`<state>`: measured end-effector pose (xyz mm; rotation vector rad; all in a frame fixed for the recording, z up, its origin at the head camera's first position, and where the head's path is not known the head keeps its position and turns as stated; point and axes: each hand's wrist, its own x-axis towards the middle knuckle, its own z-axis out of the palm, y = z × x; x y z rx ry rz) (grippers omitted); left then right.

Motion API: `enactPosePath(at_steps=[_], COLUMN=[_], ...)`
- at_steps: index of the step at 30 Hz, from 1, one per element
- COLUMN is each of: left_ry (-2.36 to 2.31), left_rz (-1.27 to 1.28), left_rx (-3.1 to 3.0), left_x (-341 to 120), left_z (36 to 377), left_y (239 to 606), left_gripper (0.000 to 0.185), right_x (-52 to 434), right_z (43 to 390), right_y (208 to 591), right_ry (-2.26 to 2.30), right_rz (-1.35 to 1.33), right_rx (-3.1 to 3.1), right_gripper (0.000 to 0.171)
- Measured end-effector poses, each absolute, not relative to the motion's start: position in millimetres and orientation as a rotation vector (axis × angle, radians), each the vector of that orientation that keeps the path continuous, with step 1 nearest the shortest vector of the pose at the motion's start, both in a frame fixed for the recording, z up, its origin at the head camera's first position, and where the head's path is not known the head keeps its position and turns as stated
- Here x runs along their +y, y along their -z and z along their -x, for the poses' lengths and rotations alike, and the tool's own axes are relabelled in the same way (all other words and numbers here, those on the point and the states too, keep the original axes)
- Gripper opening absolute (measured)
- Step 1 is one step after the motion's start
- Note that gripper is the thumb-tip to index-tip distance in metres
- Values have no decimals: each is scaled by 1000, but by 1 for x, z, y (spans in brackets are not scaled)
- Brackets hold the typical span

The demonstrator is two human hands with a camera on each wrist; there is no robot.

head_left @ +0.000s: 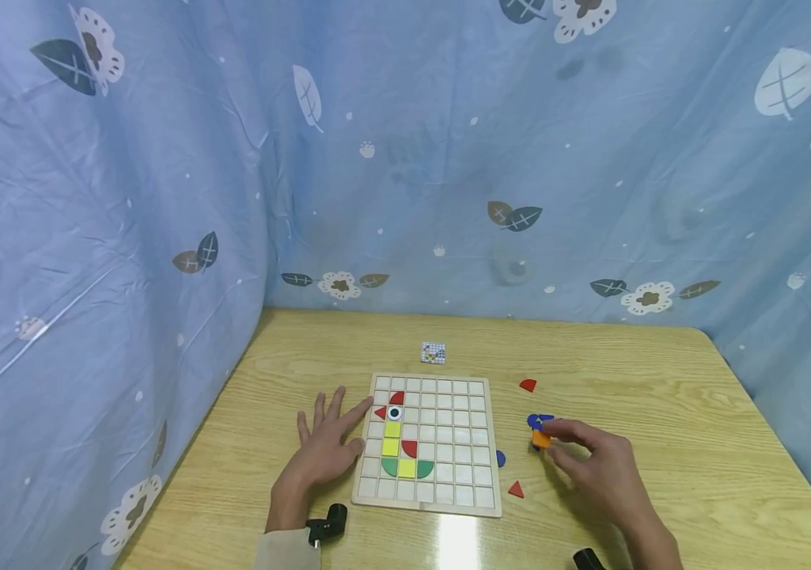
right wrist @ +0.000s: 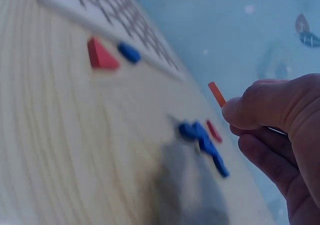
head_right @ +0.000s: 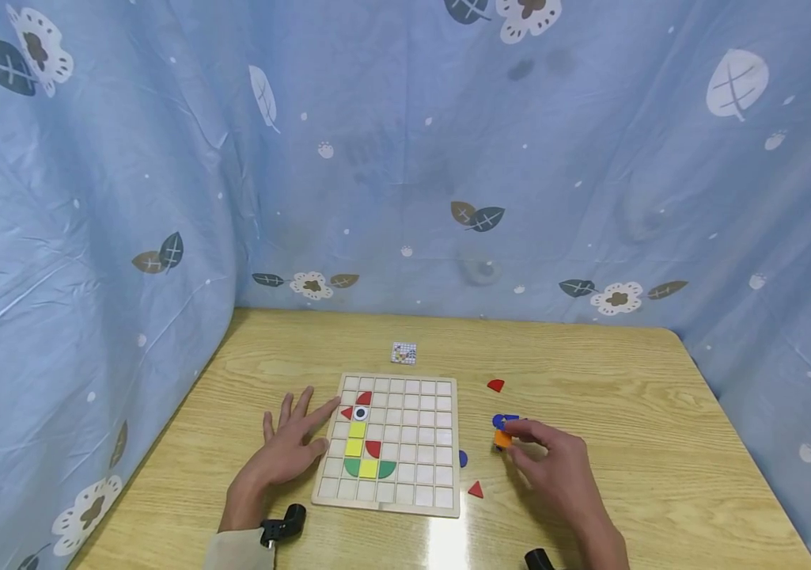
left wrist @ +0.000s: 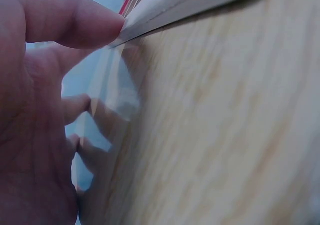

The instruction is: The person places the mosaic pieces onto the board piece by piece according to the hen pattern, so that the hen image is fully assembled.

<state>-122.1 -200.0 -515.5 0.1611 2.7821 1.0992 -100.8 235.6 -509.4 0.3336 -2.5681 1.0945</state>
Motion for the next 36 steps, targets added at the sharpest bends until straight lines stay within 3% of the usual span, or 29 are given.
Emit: enactPosePath(at_steps=[36], left_ry=[-1148], left_rz=[-189], left_rx=[2819], left_x=[-199], left_z=[121], left_y=[517], left_gripper=[69], right_x=[102], right_z=[126], right_y=[522], right_ry=[-1356], right_rz=[-829], right_rx=[-2620], right_gripper=[27])
